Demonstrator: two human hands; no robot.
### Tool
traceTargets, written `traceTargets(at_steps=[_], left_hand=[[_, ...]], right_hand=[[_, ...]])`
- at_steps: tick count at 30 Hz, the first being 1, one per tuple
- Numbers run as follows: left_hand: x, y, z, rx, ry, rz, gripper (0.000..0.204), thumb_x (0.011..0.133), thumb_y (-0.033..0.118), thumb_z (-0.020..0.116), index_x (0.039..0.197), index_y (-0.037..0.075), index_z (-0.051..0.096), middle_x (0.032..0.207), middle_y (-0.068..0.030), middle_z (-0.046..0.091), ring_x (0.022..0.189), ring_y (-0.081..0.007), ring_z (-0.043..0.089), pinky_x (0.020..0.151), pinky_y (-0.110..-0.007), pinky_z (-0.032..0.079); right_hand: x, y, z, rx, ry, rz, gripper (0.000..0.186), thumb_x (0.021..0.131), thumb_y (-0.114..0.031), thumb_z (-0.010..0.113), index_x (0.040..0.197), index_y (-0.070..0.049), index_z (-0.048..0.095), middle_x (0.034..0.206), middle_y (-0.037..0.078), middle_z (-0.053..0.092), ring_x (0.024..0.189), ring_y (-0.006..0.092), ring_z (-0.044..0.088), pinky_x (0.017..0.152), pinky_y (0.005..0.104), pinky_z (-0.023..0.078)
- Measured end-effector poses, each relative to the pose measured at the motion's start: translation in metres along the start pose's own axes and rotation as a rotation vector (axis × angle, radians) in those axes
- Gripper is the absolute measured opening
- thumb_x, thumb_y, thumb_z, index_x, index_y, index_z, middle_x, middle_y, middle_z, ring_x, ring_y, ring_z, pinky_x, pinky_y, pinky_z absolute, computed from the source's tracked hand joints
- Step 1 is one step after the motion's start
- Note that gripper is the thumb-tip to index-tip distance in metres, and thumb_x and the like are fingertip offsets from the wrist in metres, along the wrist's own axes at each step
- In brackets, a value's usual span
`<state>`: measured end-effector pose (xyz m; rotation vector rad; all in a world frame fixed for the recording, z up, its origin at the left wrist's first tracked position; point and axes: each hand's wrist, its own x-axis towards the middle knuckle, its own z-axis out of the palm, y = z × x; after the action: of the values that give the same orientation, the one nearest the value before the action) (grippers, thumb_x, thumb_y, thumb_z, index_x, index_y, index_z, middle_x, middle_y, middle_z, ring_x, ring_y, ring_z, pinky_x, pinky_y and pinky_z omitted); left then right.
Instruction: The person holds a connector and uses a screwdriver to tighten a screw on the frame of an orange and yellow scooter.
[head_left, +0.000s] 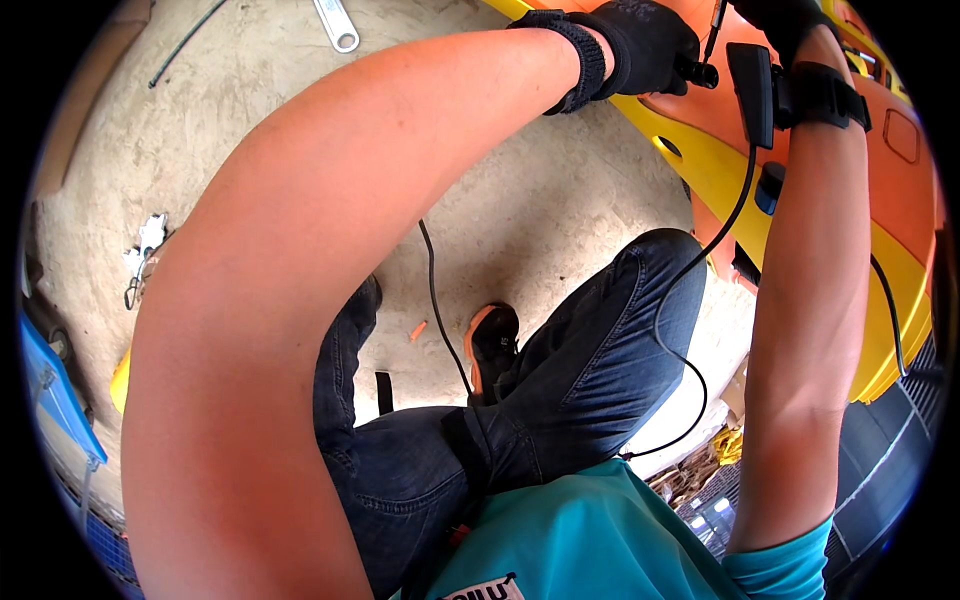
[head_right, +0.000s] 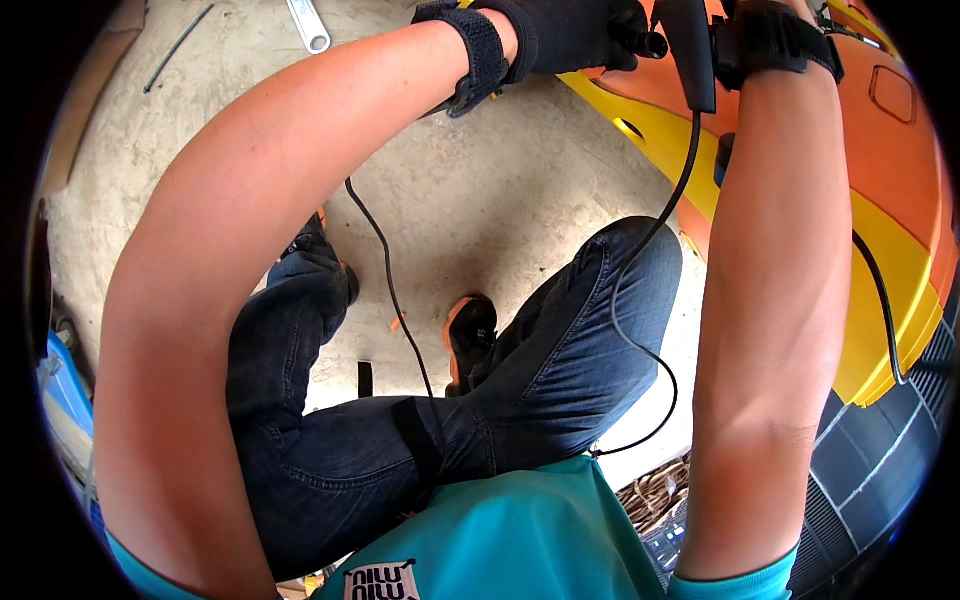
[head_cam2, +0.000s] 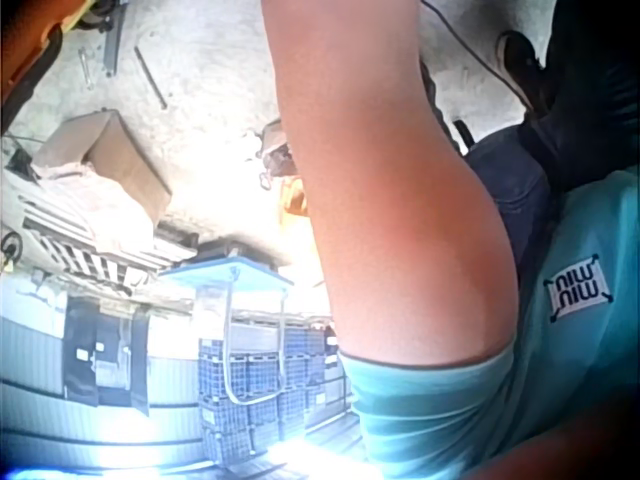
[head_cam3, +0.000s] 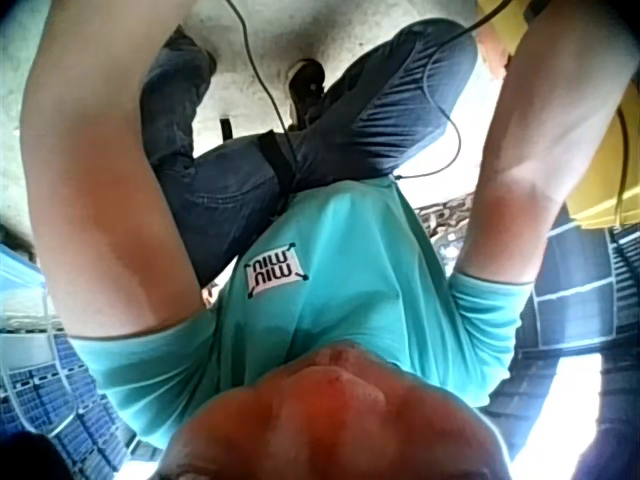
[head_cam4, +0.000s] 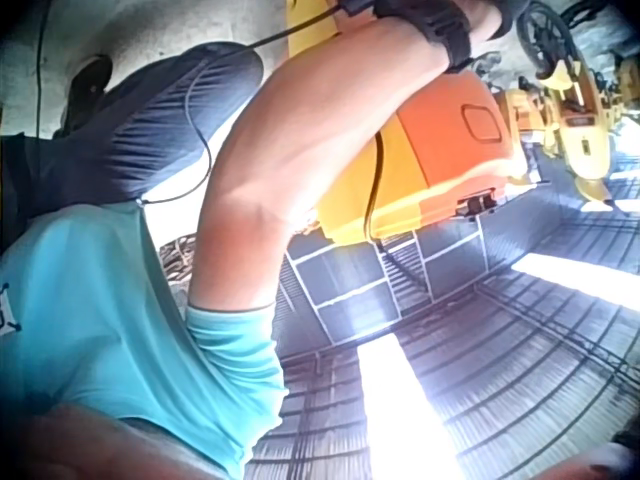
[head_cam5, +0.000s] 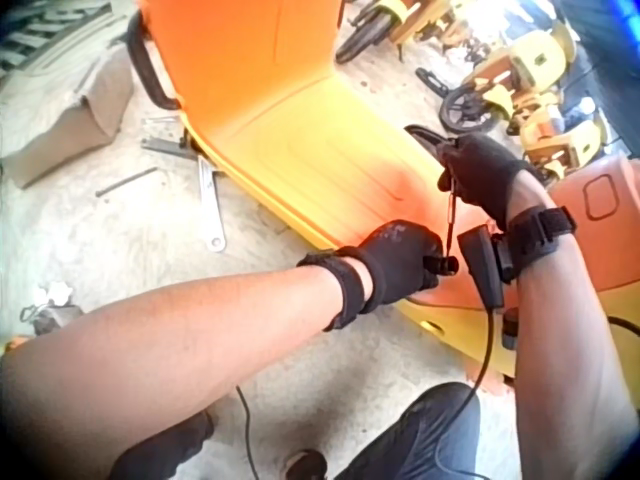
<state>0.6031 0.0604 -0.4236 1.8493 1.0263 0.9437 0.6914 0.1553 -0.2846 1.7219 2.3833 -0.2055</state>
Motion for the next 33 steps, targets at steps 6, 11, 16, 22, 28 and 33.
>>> traceTargets(at_steps=[6,11,16,22,28,33], left_hand=[[-0.001,-0.008,-0.002,0.047,-0.004,-0.01,0.023,0.081,0.02,0.076,0.099,0.006,0.075,0.099,-0.0202,0.073,0.099,-0.0383,0.068,0.089,-0.044,0.052],[-0.008,-0.015,-0.002,-0.049,0.022,-0.045,0.023,0.082,0.019,0.075,0.1,0.006,0.076,0.098,-0.0202,0.073,0.097,-0.0383,0.068,0.089,-0.044,0.053],[0.01,-0.01,0.011,-0.038,-0.01,0.025,0.027,0.084,0.019,0.074,0.106,0.004,0.074,0.101,-0.019,0.074,0.097,-0.034,0.07,0.089,-0.042,0.053],[0.009,-0.03,0.026,0.182,0.009,-0.049,0.024,0.085,0.032,0.077,0.103,0.018,0.078,0.097,-0.01,0.074,0.095,-0.0294,0.07,0.087,-0.042,0.054],[-0.001,-0.019,0.015,0.171,0.046,0.014,0.019,0.085,0.029,0.074,0.099,0.017,0.079,0.099,-0.0092,0.074,0.096,-0.0294,0.07,0.089,-0.042,0.054],[-0.003,-0.02,0.012,0.17,0.022,0.054,0.024,0.088,0.026,0.071,0.106,0.009,0.073,0.102,-0.0154,0.072,0.1,-0.0345,0.068,0.089,-0.043,0.053]], right_hand=[[0.011,0.004,0.012,0.329,-0.048,-0.007,0.035,0.102,-0.026,0.052,0.085,0.0,0.067,0.071,0.01,0.068,0.052,0.016,0.057,0.048,0.0304,0.043],[0.024,0.001,0.015,0.385,-0.177,0.171,0.031,0.102,-0.026,0.056,0.09,0.0,0.068,0.074,0.009,0.07,0.055,0.0158,0.059,0.049,0.0315,0.045],[0.043,0.058,0.014,-0.333,-0.059,-0.546,0.021,0.098,-0.016,0.058,0.091,0.002,0.066,0.081,0.011,0.074,0.06,0.0155,0.065,0.051,0.032,0.048],[0.017,-0.003,0.031,0.776,-0.217,-0.04,0.026,0.101,-0.015,0.053,0.124,-0.002,0.054,0.085,0.011,0.068,0.07,0.017,0.069,0.05,0.0289,0.045],[-0.018,-0.029,0.019,0.416,0.004,-0.177,0.021,0.1,-0.02,0.058,0.105,0.0,0.063,0.079,0.009,0.065,0.068,0.0182,0.067,0.057,0.0323,0.053],[-0.015,-0.037,0.047,0.189,0.491,-0.401,0.026,0.098,-0.025,0.06,0.097,0.0,0.068,0.078,0.02,0.068,0.071,0.0355,0.068,0.065,0.0446,0.053]])
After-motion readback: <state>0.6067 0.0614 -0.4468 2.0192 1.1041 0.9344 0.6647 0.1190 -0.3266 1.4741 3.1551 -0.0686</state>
